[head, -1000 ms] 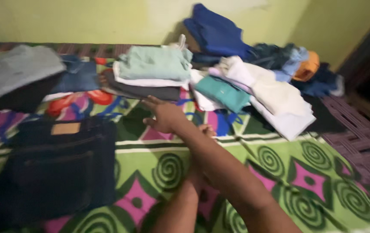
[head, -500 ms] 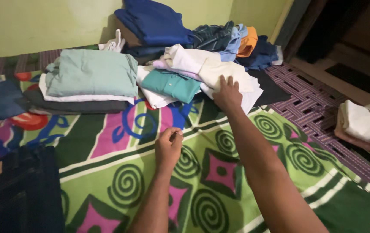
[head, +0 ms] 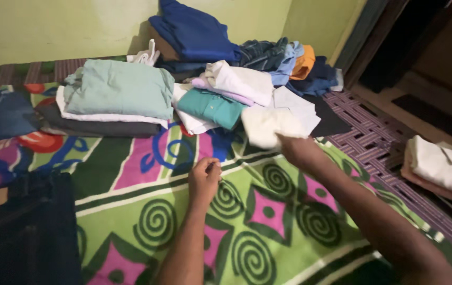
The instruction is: The person folds various shirts and pants on a patterned bedsheet, arranging them into neat stacks. They handle each garment one at a time, smoothing and folding them before placing them in organized piles.
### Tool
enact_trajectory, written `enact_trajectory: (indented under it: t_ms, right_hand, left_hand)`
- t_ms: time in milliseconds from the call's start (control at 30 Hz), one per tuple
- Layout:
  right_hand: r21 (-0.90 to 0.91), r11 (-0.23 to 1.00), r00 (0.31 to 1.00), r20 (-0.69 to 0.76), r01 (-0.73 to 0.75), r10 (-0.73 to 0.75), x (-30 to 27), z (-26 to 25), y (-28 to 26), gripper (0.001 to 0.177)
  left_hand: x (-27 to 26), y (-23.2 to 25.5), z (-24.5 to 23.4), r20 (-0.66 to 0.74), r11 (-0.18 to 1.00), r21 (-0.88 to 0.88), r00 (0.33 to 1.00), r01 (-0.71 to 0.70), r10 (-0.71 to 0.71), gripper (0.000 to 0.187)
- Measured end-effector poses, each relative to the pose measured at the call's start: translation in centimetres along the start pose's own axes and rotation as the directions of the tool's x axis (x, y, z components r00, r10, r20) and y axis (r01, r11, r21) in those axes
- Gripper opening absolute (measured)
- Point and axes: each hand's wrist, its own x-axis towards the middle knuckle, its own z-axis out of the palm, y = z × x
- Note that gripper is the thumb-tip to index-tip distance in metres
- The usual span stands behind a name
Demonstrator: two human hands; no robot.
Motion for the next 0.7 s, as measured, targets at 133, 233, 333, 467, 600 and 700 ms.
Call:
enact_trajectory:
  t_ms: [133,233,333,467,600,700]
  right_hand:
    - [0.098,0.852,0.857,-0.009,0.514,-0.516,-14.8,-1.9,-1.4,0.075]
    - [0.151,0.903,0.915,-0.025,0.403,-0.404,-22.3,-3.3,-0.4,0.052]
    - [0.278,0.937,0.977,-0.075,0.211,-0.197,-24.4,-3.9,-0.3,0.058]
    - [0.284,0.958,0.997,-0.082,0.036,-0.013,-20.1,-5.1,-1.7,0.072]
    - [0.375,0.896,0.969,0.146,-0.239,0.197,-13.4,-6.3,-4.6,0.089]
    - [0.494,0.707,0.858,0.373,-0.505,0.352,-11.0,-6.3,-7.3,0.079]
  left_hand:
    - [-0.3,-0.1,0.2,-0.019,0.97,0.133,0.978,-0.204,0.208,0.015]
    - [-0.4,0.0,1.1,0.009,0.996,0.03,0.996,-0.085,0.085,0.017]
    - [-1.1,0.5,1.7,0.048,0.997,-0.054,0.997,-0.06,0.062,0.018]
    - [-1.0,1.6,1.7,0.121,0.999,0.038,0.992,-0.035,0.03,0.018]
    - [-1.3,1.4,1.7,0.174,1.0,0.001,0.985,-0.009,0.009,0.019]
    - [-1.3,1.4,1.3,0.181,0.992,0.104,0.982,-0.066,0.046,0.019]
